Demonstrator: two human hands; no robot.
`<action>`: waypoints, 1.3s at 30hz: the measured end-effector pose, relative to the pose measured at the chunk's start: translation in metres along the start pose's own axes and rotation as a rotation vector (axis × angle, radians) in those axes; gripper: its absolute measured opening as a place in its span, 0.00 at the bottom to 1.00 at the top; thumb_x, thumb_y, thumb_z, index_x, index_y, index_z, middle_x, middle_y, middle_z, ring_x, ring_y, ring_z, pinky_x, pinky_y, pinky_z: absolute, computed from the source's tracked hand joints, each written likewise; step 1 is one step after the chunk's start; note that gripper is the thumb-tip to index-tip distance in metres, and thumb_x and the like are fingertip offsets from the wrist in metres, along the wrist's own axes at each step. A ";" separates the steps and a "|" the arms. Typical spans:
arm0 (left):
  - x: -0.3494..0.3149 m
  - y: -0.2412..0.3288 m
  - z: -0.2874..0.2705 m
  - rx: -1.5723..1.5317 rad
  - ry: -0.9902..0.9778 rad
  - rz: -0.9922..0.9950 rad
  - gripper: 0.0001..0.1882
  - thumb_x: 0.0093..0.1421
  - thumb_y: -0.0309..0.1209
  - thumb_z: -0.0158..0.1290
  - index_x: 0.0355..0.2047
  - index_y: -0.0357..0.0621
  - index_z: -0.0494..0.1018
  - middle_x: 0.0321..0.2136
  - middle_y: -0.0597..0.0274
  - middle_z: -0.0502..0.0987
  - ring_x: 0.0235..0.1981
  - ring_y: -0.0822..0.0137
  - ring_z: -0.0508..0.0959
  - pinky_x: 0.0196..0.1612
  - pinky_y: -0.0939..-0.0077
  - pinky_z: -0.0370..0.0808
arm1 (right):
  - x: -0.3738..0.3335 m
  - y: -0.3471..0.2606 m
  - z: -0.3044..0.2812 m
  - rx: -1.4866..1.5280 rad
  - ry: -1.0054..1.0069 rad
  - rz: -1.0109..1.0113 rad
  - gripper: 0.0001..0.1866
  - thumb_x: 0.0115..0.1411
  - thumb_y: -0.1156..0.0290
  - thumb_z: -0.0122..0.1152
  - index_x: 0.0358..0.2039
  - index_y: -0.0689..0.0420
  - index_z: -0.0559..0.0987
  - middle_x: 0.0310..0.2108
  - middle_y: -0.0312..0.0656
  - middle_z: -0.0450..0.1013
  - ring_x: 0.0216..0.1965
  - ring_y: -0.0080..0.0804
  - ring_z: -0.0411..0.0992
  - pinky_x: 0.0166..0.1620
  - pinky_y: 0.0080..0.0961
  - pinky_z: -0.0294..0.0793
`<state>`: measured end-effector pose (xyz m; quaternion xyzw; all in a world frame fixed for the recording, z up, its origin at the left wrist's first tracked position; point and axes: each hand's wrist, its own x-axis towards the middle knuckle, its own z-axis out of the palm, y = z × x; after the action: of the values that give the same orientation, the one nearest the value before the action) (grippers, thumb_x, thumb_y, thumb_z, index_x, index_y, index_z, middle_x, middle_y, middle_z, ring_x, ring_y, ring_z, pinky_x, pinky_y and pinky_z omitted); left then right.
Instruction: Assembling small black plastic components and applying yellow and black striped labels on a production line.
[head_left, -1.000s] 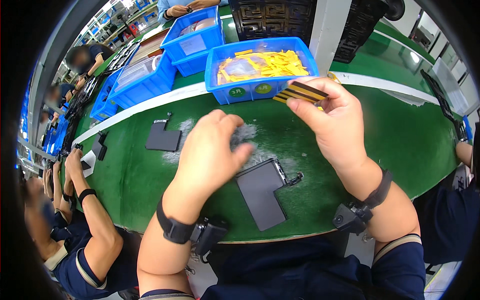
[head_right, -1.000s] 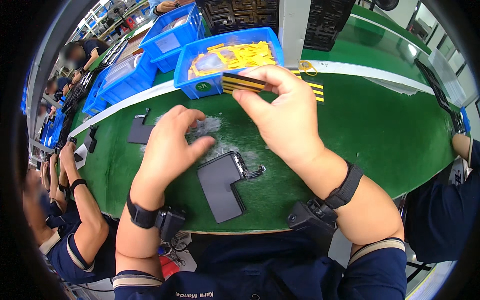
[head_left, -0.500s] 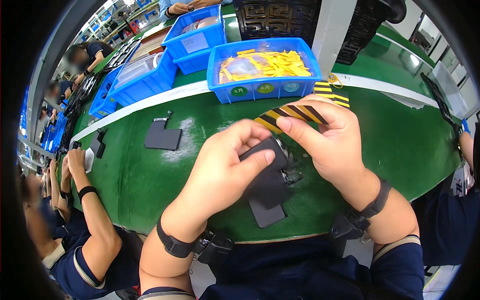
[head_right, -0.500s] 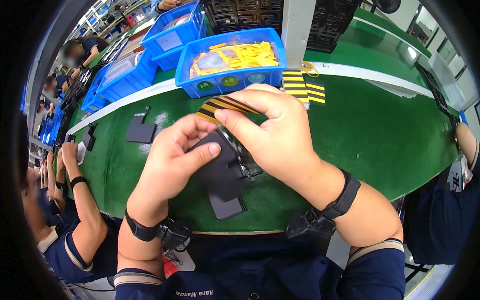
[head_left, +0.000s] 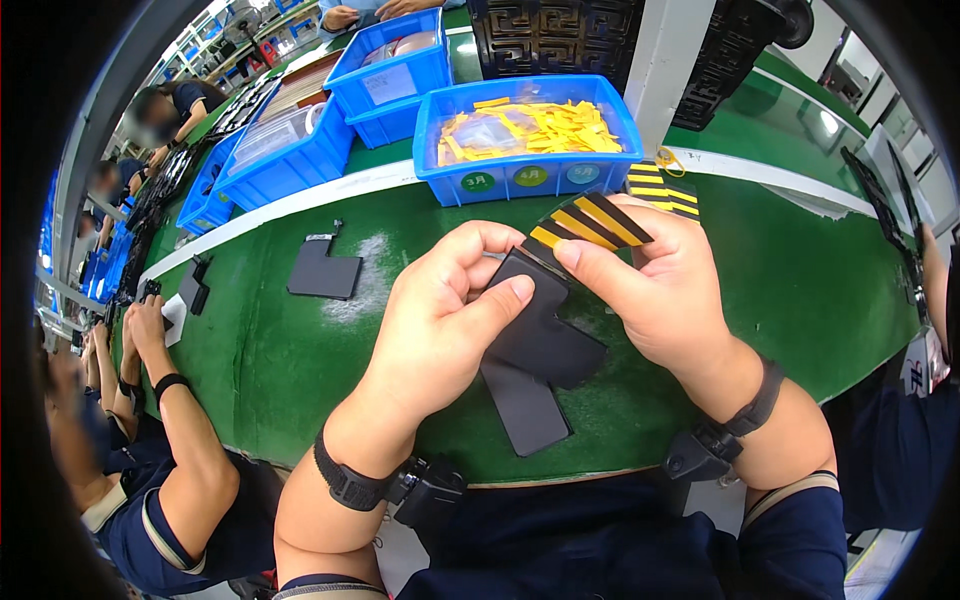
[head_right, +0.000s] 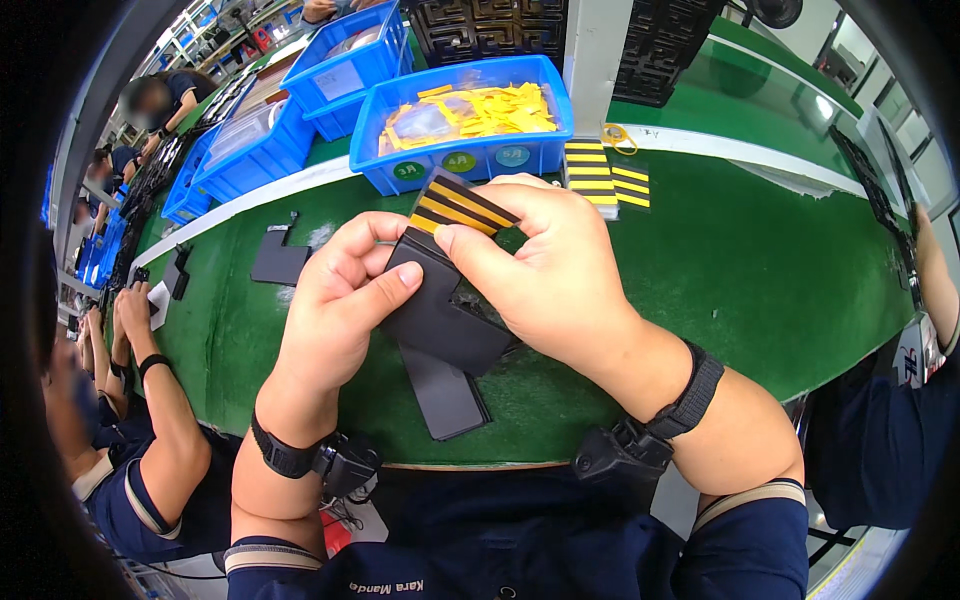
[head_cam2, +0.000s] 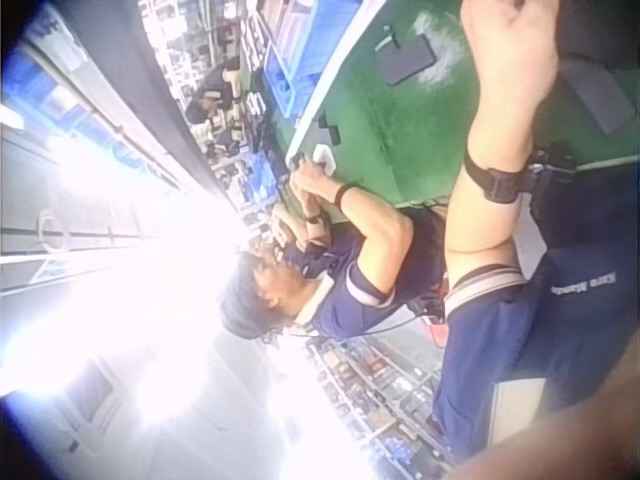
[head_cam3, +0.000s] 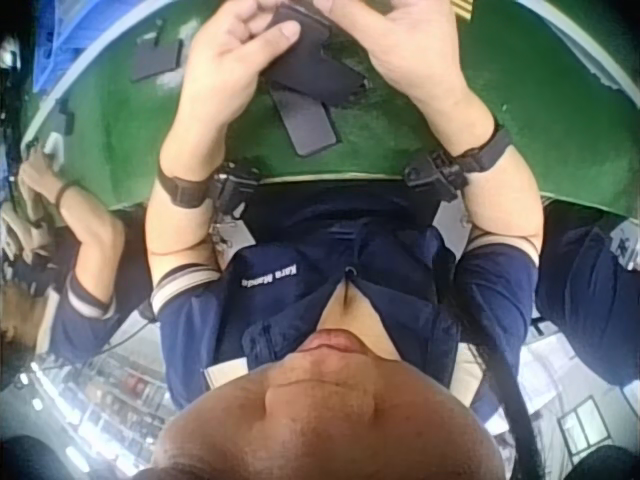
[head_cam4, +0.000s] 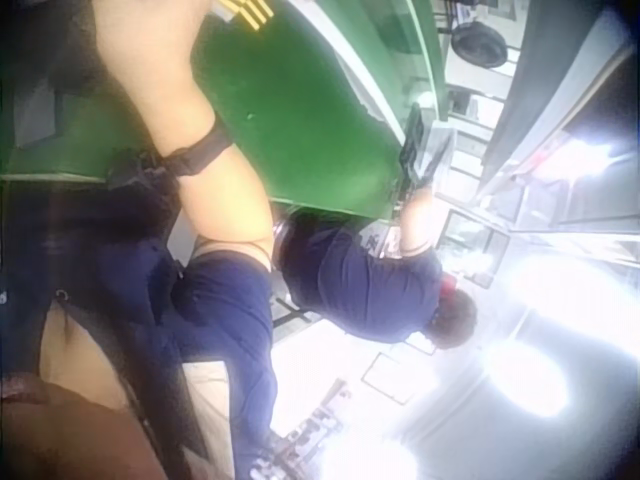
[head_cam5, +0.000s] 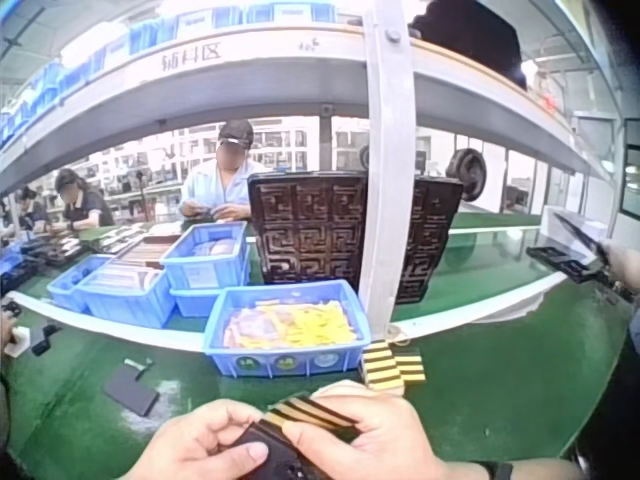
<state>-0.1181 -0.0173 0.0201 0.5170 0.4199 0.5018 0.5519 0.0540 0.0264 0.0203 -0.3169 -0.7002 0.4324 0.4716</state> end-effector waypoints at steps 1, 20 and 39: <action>0.000 0.000 0.000 0.003 -0.002 0.002 0.11 0.58 0.22 0.49 0.42 0.36 0.67 0.32 0.61 0.78 0.32 0.78 0.74 0.37 0.84 0.71 | 0.000 0.003 0.002 -0.013 0.065 -0.014 0.08 0.51 0.77 0.61 0.33 0.65 0.78 0.29 0.39 0.75 0.30 0.22 0.71 0.36 0.18 0.69; 0.000 -0.002 0.001 0.029 0.016 0.035 0.12 0.58 0.22 0.49 0.43 0.35 0.66 0.33 0.62 0.77 0.33 0.80 0.74 0.36 0.85 0.71 | 0.002 0.002 0.003 -0.218 0.138 -0.158 0.08 0.46 0.78 0.62 0.30 0.61 0.81 0.24 0.42 0.74 0.28 0.32 0.72 0.33 0.24 0.71; -0.001 -0.006 0.003 0.174 0.017 0.097 0.13 0.57 0.21 0.50 0.44 0.34 0.66 0.33 0.63 0.77 0.32 0.80 0.73 0.37 0.85 0.70 | 0.002 0.008 0.011 -0.205 0.179 -0.107 0.08 0.42 0.74 0.65 0.24 0.61 0.78 0.30 0.41 0.70 0.35 0.38 0.68 0.36 0.29 0.68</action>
<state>-0.1146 -0.0182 0.0144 0.5785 0.4408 0.4940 0.4764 0.0430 0.0285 0.0115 -0.3631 -0.7114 0.3030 0.5198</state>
